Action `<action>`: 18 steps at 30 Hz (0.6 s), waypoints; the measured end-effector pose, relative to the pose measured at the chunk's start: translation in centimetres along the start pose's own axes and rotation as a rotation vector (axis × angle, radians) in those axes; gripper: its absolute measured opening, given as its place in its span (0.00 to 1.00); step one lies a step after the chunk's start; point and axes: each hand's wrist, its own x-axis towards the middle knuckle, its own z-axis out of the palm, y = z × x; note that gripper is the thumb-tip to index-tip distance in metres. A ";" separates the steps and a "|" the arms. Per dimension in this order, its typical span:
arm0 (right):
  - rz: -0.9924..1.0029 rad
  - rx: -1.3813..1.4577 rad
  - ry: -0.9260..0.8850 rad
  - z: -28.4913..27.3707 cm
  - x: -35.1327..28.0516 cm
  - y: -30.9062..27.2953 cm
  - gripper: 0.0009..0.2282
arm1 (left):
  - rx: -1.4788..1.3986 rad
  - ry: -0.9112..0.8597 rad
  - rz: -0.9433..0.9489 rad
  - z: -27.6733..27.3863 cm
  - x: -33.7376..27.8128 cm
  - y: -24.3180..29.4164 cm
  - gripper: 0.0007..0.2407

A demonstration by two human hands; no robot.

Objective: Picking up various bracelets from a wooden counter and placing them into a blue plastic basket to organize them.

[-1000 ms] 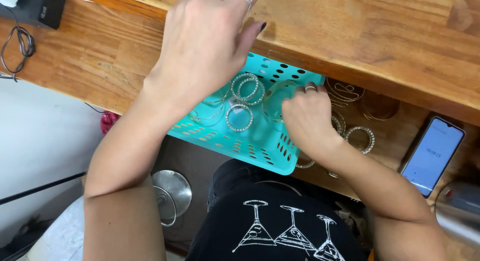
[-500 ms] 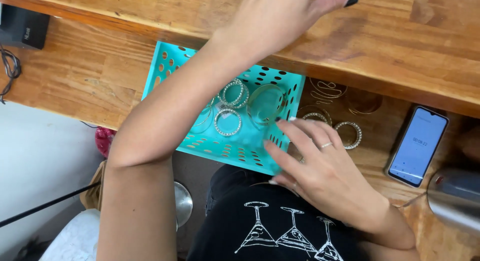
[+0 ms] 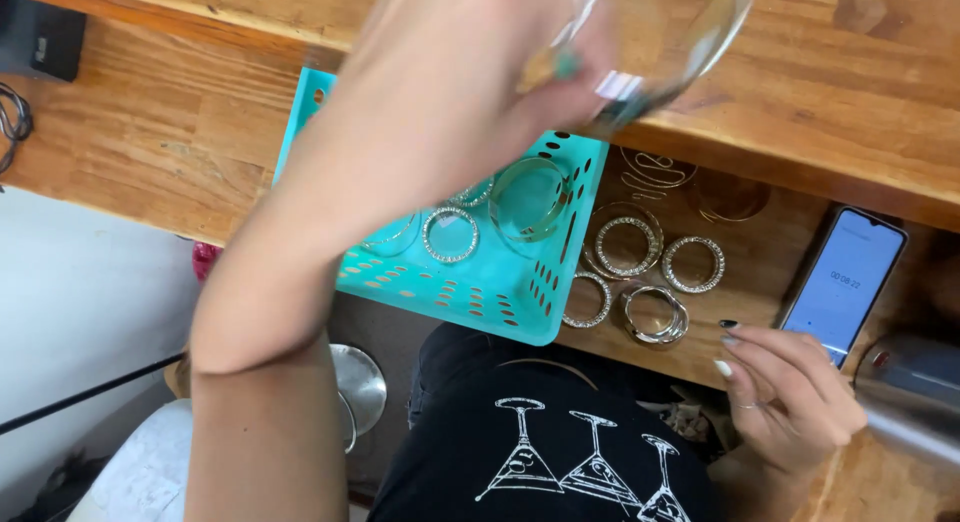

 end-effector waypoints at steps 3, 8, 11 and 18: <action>-0.003 0.011 0.050 0.2 -1.3 1.4 0.09 | -0.043 -0.146 -0.110 1.4 -6.0 0.9 0.04; -0.009 0.008 0.023 1.2 0.7 1.4 0.10 | -0.188 -0.493 -0.394 8.3 -12.3 -1.5 0.01; 0.009 -0.014 -0.009 1.5 1.3 1.1 0.09 | -0.220 -0.512 -0.383 11.9 -13.5 -3.0 0.03; 0.034 -0.023 -0.113 2.6 0.1 1.7 0.07 | -0.233 -0.656 -0.391 14.0 -12.9 -3.2 0.08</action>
